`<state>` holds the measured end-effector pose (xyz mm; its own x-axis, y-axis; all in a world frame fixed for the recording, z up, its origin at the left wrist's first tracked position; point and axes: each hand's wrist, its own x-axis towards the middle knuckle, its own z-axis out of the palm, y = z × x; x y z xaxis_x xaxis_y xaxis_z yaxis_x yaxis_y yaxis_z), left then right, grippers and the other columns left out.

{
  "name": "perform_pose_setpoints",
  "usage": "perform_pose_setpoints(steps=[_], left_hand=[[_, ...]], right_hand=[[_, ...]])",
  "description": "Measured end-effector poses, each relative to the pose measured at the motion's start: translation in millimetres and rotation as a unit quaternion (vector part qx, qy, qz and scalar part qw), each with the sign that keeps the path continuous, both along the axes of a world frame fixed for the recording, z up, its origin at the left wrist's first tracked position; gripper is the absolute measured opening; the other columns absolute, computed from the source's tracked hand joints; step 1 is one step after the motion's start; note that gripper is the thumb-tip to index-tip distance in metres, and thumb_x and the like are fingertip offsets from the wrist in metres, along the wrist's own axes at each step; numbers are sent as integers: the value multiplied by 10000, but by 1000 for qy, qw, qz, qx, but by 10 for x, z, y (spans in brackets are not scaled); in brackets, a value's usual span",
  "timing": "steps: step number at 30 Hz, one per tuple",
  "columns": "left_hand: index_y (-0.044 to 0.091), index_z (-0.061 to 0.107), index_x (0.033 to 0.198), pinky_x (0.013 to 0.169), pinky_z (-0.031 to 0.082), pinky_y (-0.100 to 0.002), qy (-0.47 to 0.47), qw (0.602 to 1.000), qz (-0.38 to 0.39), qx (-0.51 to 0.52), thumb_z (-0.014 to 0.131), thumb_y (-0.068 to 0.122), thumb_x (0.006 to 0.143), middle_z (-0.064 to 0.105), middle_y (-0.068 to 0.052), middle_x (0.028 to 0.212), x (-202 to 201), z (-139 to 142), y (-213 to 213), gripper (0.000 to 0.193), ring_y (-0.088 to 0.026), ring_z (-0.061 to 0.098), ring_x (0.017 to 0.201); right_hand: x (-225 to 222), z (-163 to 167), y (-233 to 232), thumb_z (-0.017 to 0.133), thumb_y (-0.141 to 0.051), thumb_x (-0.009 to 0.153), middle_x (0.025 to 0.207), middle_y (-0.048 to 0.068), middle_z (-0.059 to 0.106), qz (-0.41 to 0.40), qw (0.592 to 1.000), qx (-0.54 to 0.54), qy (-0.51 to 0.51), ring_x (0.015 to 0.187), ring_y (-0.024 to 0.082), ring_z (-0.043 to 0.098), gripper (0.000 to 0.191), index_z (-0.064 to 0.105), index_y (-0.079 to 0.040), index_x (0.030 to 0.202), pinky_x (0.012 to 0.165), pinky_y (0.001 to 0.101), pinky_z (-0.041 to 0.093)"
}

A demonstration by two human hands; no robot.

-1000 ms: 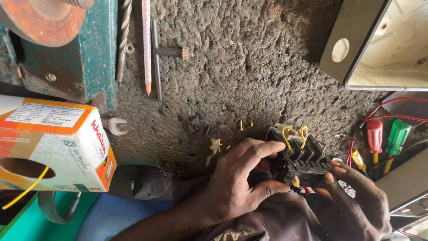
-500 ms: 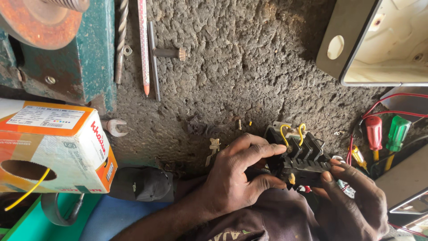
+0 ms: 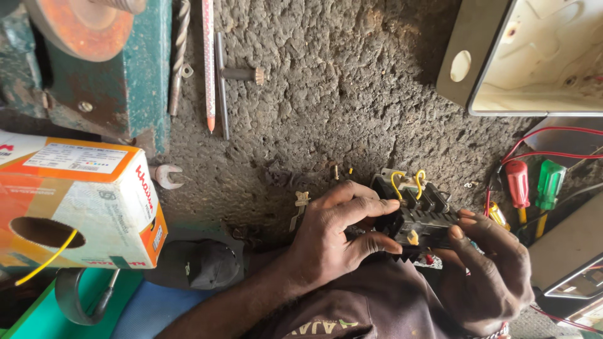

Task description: The person assembles a multi-pole electrical switch or contactor by hand, inserting small metal pieces into terminals and connecting yellow and red wires. The person repeatedly picks up, aligns, and places the switch housing and internal components on the workbench.

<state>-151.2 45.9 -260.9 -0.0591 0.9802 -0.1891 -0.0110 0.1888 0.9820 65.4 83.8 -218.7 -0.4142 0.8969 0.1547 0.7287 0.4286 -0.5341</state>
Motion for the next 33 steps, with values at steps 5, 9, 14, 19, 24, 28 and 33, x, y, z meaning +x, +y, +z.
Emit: perform_pose_setpoints(steps=[5,9,14,19,24,28,33], left_hand=[[120,648,1331,864,599,-355,-8,999,-41,2,921,348,675,651,-87,1185,-44,-8,-100,746,-212,699,992],[147,596,1445,1057,591,-379,56,996,-49,52,867,279,790,568,-112,1383,5,-7,-180,722,-258,641,1233],[177,578,1435,1209,479,-458,159,973,-50,162,810,275,858,537,-101,1499,60,-50,-203,629,-358,556,1375],[103,480,1487,1268,409,-500,196,953,-100,206,728,317,972,530,-136,1522,290,37,-254,611,-408,507,1466],[62,434,1508,1182,478,-462,174,959,-73,209,563,384,1094,551,-187,1461,450,97,-199,540,-361,573,1376],[62,431,1511,1080,540,-454,175,964,-58,191,512,439,1117,579,-196,1394,477,80,-188,551,-340,625,1284],[73,445,1494,1014,557,-458,187,965,-57,174,521,470,1087,609,-178,1301,530,92,-197,573,-328,658,1197]], right_hand=[[13,68,-84,819,-138,917,1183,216,688,-54,998,-30,-17,1072,314,726,354,655,17,1190,904,357,598],[66,141,-209,659,-247,1091,1286,111,591,-148,941,-199,233,1207,235,680,365,590,32,1315,1058,333,572],[245,222,-309,616,-270,1118,1249,175,655,-178,860,-305,368,1158,220,663,463,551,73,1423,1124,366,519],[483,265,-213,668,-237,1051,1318,95,606,-96,903,-288,303,1209,153,580,440,605,72,1358,1091,300,462],[633,210,-95,712,-168,995,1246,78,606,-32,944,-219,245,1176,158,585,383,651,37,1313,1046,298,479],[642,218,-71,718,-68,978,1237,91,611,-2,960,-177,217,1133,161,605,345,661,13,1309,971,282,506],[601,286,13,667,42,939,1243,117,630,46,975,-136,171,1136,196,646,378,673,4,1315,986,318,540]])
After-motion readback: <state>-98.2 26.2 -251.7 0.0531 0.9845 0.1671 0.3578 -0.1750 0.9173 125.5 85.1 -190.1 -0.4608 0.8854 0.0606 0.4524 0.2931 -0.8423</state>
